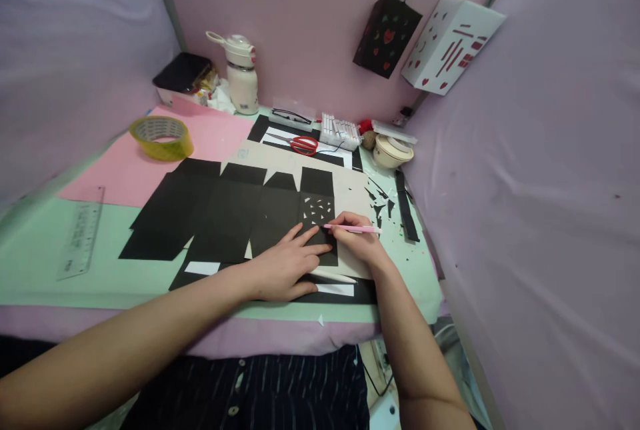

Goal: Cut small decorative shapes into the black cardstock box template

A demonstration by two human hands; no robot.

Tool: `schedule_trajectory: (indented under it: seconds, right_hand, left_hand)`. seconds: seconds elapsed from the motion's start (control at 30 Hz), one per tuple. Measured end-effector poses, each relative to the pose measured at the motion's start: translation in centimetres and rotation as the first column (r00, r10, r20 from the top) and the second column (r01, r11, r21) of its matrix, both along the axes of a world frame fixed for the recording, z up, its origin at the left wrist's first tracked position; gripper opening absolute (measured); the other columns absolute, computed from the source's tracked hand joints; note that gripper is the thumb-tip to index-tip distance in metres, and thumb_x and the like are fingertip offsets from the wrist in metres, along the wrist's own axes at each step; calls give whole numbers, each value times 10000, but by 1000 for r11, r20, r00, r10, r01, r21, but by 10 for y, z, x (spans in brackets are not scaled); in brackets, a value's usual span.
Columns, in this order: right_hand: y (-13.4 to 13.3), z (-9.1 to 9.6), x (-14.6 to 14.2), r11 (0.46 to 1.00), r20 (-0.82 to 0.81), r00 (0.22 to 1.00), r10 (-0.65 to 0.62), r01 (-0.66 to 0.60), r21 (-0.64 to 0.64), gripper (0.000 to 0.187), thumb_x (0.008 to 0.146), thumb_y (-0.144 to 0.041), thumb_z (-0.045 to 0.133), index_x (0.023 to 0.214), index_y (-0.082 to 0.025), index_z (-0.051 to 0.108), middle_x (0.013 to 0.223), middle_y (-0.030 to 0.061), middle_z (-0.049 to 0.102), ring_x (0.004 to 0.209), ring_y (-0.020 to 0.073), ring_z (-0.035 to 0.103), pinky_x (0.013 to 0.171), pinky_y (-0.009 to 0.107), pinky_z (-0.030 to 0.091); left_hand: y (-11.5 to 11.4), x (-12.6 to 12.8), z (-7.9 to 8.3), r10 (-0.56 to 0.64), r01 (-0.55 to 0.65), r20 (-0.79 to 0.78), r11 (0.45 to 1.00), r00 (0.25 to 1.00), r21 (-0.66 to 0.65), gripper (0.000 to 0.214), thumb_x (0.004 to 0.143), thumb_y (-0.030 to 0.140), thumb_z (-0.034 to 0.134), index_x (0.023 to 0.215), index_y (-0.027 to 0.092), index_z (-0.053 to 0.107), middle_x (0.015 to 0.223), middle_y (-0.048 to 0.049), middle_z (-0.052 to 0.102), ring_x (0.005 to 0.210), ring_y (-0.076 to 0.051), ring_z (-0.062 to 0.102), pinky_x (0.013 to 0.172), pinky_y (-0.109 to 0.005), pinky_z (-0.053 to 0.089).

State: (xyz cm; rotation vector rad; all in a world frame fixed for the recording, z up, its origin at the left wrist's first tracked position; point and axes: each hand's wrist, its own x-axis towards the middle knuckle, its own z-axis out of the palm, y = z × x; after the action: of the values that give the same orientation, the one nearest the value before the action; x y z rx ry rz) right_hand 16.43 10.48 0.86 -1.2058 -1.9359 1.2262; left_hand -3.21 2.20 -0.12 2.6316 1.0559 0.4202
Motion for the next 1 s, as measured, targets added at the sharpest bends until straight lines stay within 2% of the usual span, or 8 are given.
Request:
schedule_trajectory:
  seconds: [1.0]
  right_hand:
    - [0, 0, 0, 999, -6, 999, -40, 40, 5, 109, 728, -258, 586, 757, -199, 673, 773, 32, 694, 751, 182, 614, 685, 295, 460]
  left_hand:
    - [0, 0, -4, -5, 5, 16, 1000, 1000, 11, 308, 850, 447, 549, 943, 174, 657, 1389, -66, 470, 1377, -391, 205, 1087, -607, 130]
